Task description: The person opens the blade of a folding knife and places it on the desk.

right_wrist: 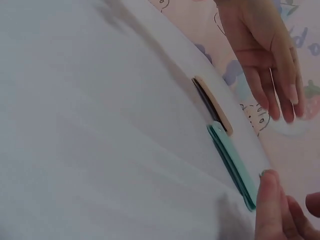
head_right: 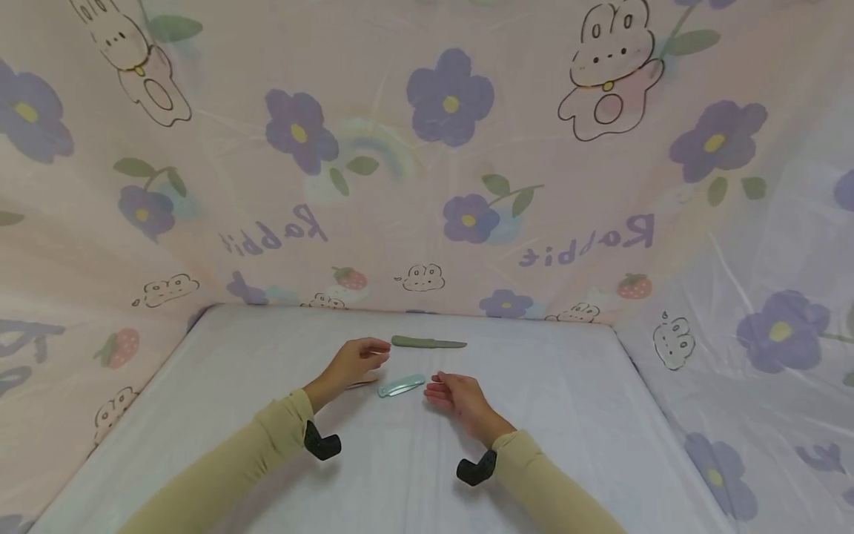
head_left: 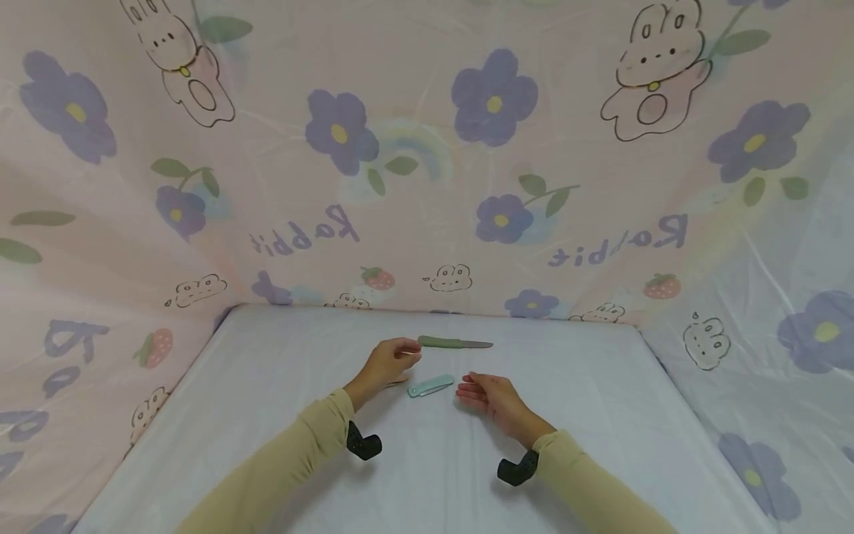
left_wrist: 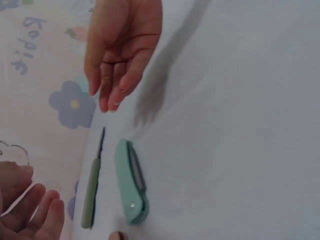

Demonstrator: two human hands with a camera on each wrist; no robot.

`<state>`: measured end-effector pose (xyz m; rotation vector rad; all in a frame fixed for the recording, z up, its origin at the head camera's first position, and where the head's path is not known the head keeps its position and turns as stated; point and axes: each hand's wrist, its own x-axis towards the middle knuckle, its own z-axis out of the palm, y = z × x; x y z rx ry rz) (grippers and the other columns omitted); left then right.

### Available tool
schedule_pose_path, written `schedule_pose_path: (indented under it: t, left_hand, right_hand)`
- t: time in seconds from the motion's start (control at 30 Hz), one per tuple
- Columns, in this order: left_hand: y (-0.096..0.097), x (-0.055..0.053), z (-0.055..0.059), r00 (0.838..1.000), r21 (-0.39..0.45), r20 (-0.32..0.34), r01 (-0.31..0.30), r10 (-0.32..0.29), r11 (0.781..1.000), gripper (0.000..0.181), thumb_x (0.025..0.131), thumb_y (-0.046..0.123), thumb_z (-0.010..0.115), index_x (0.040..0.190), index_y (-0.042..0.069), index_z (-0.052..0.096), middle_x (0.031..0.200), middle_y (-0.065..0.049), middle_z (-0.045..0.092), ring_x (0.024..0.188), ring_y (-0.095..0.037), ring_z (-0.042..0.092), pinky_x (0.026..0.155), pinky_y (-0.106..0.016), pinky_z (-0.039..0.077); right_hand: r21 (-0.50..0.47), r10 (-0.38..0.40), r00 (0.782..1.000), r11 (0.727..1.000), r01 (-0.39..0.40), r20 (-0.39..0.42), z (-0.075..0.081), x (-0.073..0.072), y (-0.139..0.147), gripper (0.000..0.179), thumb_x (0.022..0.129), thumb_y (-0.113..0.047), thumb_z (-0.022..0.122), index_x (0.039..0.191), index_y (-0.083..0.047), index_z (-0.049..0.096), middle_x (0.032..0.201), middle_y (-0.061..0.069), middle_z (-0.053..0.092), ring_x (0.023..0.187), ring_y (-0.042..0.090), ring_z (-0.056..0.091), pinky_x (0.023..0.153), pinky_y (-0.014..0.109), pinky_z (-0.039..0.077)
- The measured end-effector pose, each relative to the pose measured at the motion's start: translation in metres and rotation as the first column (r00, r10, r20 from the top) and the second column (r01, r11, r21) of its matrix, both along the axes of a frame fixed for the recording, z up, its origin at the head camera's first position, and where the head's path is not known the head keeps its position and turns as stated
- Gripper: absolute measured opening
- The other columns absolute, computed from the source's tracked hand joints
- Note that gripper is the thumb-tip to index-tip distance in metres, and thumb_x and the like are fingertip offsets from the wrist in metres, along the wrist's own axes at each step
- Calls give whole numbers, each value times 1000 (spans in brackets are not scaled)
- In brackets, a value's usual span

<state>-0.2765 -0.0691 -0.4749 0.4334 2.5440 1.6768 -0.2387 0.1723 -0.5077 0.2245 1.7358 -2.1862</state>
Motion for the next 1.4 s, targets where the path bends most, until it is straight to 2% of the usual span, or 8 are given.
schedule_pose_path:
  t: [0.1, 0.23, 0.5, 0.67, 0.87, 1.0, 1.1, 1.4]
  left_hand:
    - [6, 3, -6, 997, -95, -50, 49, -54, 994, 24, 89, 15, 65, 110, 4, 64, 106, -7, 65, 93, -17, 61, 77, -28, 52]
    - [14, 8, -11, 991, -141, -61, 107, -116, 984, 27, 91, 13, 62, 114, -1, 62, 112, -13, 63, 98, -21, 60, 80, -32, 52]
    - [20, 9, -22, 988, -237, -67, 118, -138, 964, 26, 91, 12, 61, 113, -1, 61, 111, -13, 63, 96, -21, 61, 81, -34, 52]
    - [22, 8, -26, 986, -268, -69, 126, -149, 955, 25, 91, 12, 60, 112, -2, 62, 109, -12, 64, 95, -21, 61, 82, -34, 51]
    - [24, 8, -24, 983, -285, -60, 150, -174, 947, 23, 91, 9, 60, 110, -3, 62, 106, -13, 64, 92, -22, 61, 81, -34, 51]
    - [28, 8, -25, 980, -316, -56, 162, -189, 935, 21, 90, 8, 61, 108, -2, 63, 98, -8, 64, 90, -19, 59, 79, -33, 50]
    - [31, 7, -30, 979, -333, -64, 164, -196, 929, 20, 90, 8, 61, 107, -1, 64, 94, -5, 65, 87, -16, 59, 78, -31, 49]
    - [35, 12, -34, 979, -316, -66, 165, -195, 934, 20, 90, 9, 61, 107, 1, 64, 98, -5, 65, 87, -15, 60, 77, -29, 50]
  right_hand:
    - [-45, 33, 999, 998, -32, 25, -3, 4, -3, 44, 98, -17, 49, 126, 15, 42, 117, 28, 57, 94, 25, 65, 87, 36, 50]
    - [-99, 47, 997, 994, -41, 58, -8, 8, -8, 43, 98, -15, 49, 127, 16, 41, 114, 26, 59, 95, 25, 65, 88, 36, 49]
    - [-135, 66, 996, 989, -57, 66, -14, 16, -13, 42, 99, -12, 45, 128, 16, 39, 116, 27, 57, 100, 28, 62, 89, 38, 48]
    - [-161, 92, 993, 984, -80, 70, -14, 16, -17, 42, 99, -10, 44, 130, 17, 37, 121, 29, 53, 104, 29, 60, 91, 37, 47]
    - [-180, 88, 993, 981, -72, 80, -14, 15, -24, 40, 99, -7, 42, 130, 18, 36, 122, 30, 52, 109, 33, 56, 93, 37, 45]
    - [-203, 71, 994, 978, -52, 89, -12, 15, -27, 39, 99, -5, 42, 130, 18, 36, 123, 31, 51, 113, 34, 52, 95, 37, 43]
    - [-223, 65, 993, 974, -41, 98, -10, 15, -29, 39, 99, -5, 41, 130, 19, 36, 123, 31, 51, 114, 35, 51, 97, 37, 41]
    - [-242, 49, 991, 970, -18, 125, -7, 16, -31, 38, 99, -5, 41, 130, 17, 38, 119, 27, 55, 115, 33, 50, 98, 37, 40]
